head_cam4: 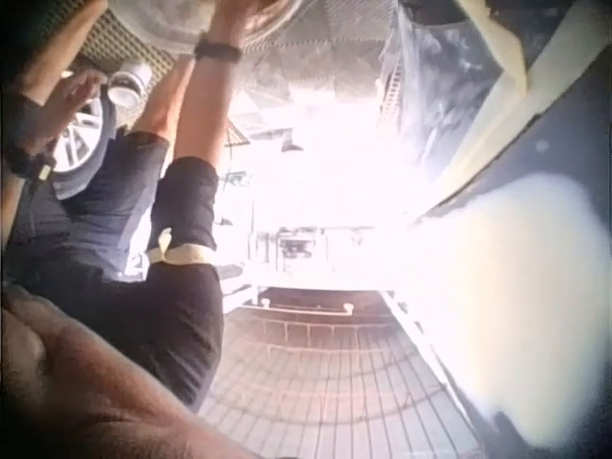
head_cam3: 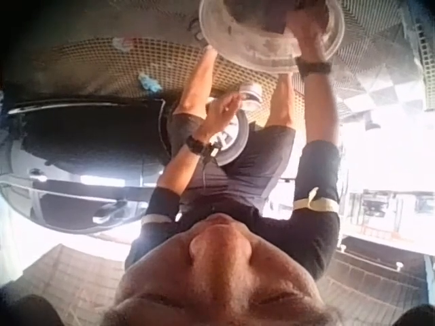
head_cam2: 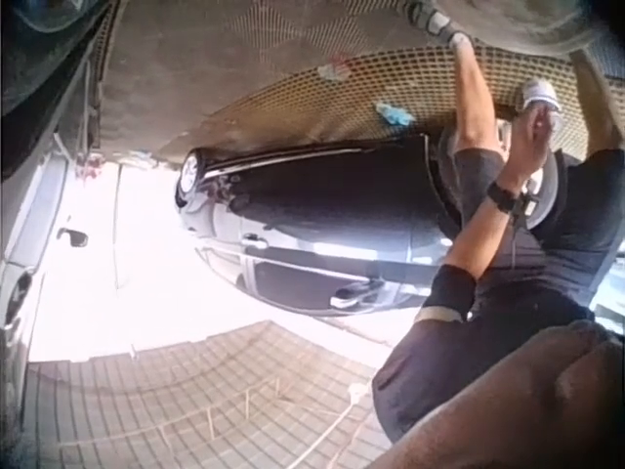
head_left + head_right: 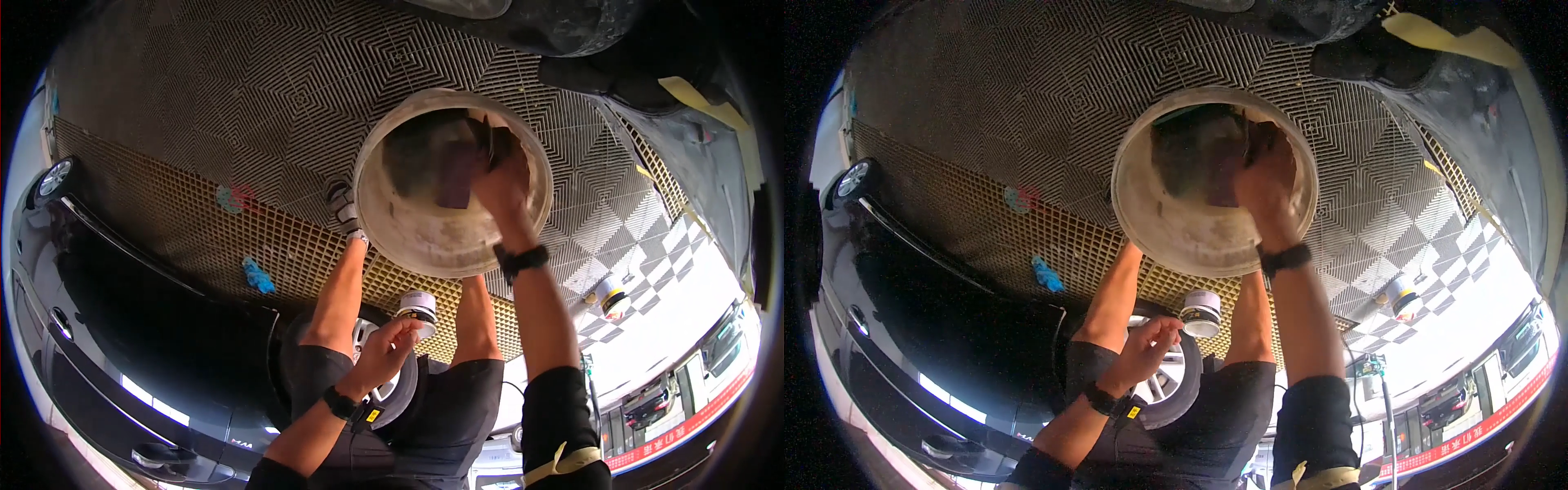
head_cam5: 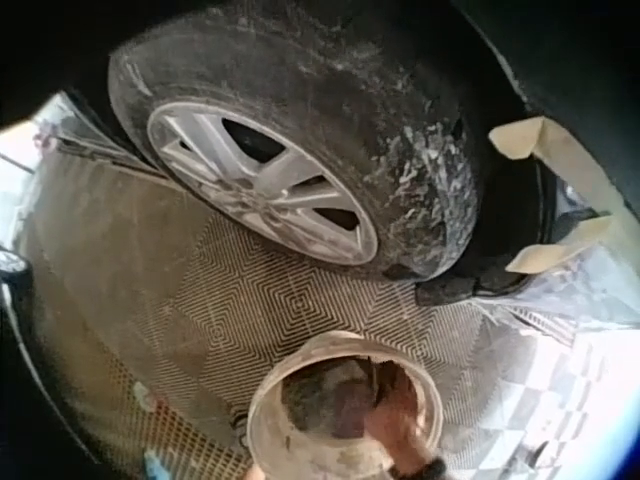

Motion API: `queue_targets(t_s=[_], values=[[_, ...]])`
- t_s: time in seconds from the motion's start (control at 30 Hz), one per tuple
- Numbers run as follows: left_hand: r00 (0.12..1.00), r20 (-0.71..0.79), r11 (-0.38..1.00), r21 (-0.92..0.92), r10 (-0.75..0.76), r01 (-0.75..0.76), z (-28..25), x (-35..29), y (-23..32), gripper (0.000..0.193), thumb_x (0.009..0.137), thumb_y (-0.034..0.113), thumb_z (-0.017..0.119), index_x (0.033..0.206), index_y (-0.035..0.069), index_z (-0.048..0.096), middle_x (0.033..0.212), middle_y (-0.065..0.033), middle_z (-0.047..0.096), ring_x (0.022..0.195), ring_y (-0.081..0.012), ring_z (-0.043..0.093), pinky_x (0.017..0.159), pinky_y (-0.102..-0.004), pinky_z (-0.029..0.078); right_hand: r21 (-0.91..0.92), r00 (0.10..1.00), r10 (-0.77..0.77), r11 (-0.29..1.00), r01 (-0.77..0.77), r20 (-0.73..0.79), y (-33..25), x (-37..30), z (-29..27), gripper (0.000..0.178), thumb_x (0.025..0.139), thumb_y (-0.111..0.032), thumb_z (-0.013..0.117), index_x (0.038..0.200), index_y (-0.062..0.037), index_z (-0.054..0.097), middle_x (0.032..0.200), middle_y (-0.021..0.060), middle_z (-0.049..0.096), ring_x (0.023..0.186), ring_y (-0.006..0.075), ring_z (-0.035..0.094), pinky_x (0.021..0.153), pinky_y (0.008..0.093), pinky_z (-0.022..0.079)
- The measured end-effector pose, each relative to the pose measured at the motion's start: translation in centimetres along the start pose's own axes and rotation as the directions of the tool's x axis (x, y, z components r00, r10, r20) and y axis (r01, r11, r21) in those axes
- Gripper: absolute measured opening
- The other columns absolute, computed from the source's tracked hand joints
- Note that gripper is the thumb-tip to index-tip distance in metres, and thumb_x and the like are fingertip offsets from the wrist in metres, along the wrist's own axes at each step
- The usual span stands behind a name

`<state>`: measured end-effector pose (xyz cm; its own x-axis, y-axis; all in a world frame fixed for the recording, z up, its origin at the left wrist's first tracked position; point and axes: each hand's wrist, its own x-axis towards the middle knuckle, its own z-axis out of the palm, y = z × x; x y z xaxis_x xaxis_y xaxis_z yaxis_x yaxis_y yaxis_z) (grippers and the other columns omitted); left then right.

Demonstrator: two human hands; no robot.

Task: Sanding a car panel with a sanding block and wiping it with a cloth.

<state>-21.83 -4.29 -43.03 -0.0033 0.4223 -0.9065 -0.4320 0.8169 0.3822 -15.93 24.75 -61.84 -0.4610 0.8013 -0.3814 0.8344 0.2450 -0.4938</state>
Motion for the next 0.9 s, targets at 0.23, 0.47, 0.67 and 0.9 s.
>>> queue_targets(t_s=[0.23, 0.47, 0.67, 0.9], values=[[1.000, -0.016, 1.000, -0.028, 0.012, -0.013, -0.4, 0.0, -0.5, 0.024, 0.101, 0.017, 0.059, 0.120, 0.003, 0.063, 0.094, -0.0054, 0.069, 0.081, -0.0075, 0.063, 0.071, -0.0238, 0.051, -0.085, 0.955, -0.270, 0.956, 0.281, 0.125, -4.8, -6.5, 8.4, 0.037, 0.089, -0.030, 0.061, 0.118, -0.0085, 0.071, 0.155, 0.0278, 0.034, 0.143, 0.0485, 0.030, 0.119, 0.0555, 0.025], [0.997, -0.060, 0.998, 0.030, 0.052, -0.050, -1.4, 0.5, -0.9, 0.027, 0.103, 0.024, 0.056, 0.119, 0.003, 0.062, 0.093, -0.0059, 0.069, 0.079, -0.0087, 0.063, 0.070, -0.0246, 0.051, -0.184, 0.878, -0.042, 0.972, 0.147, 0.476, -1.2, 0.5, 13.3, 0.033, 0.088, -0.031, 0.057, 0.111, -0.0119, 0.072, 0.120, 0.0184, 0.066, 0.111, 0.0375, 0.062, 0.096, 0.0480, 0.049], [0.987, -0.066, 0.979, 0.153, 0.145, -0.134, -2.2, 2.4, 0.9, 0.025, 0.103, 0.021, 0.056, 0.119, 0.003, 0.062, 0.099, -0.0051, 0.068, 0.090, -0.0096, 0.064, 0.079, -0.0263, 0.052, 0.065, 0.816, -0.025, 0.998, -0.016, 0.578, -0.3, -2.8, 8.5, 0.042, 0.088, -0.031, 0.063, 0.122, -0.0071, 0.066, 0.115, 0.0206, 0.070, 0.110, 0.0399, 0.065, 0.096, 0.0441, 0.052], [0.885, -0.223, 0.865, 0.403, 0.410, -0.299, -2.8, 12.4, 6.2, 0.046, 0.089, 0.011, 0.071, 0.131, 0.005, 0.056, 0.124, -0.0164, 0.062, 0.110, -0.0279, 0.063, 0.086, -0.0363, 0.054, 0.589, 0.797, -0.155, 0.757, -0.284, 0.584, -0.1, -9.4, -7.7, 0.050, 0.092, -0.014, 0.068, 0.139, -0.0033, 0.053, 0.124, 0.0108, 0.067, 0.120, 0.0194, 0.057, 0.105, 0.0358, 0.044]])
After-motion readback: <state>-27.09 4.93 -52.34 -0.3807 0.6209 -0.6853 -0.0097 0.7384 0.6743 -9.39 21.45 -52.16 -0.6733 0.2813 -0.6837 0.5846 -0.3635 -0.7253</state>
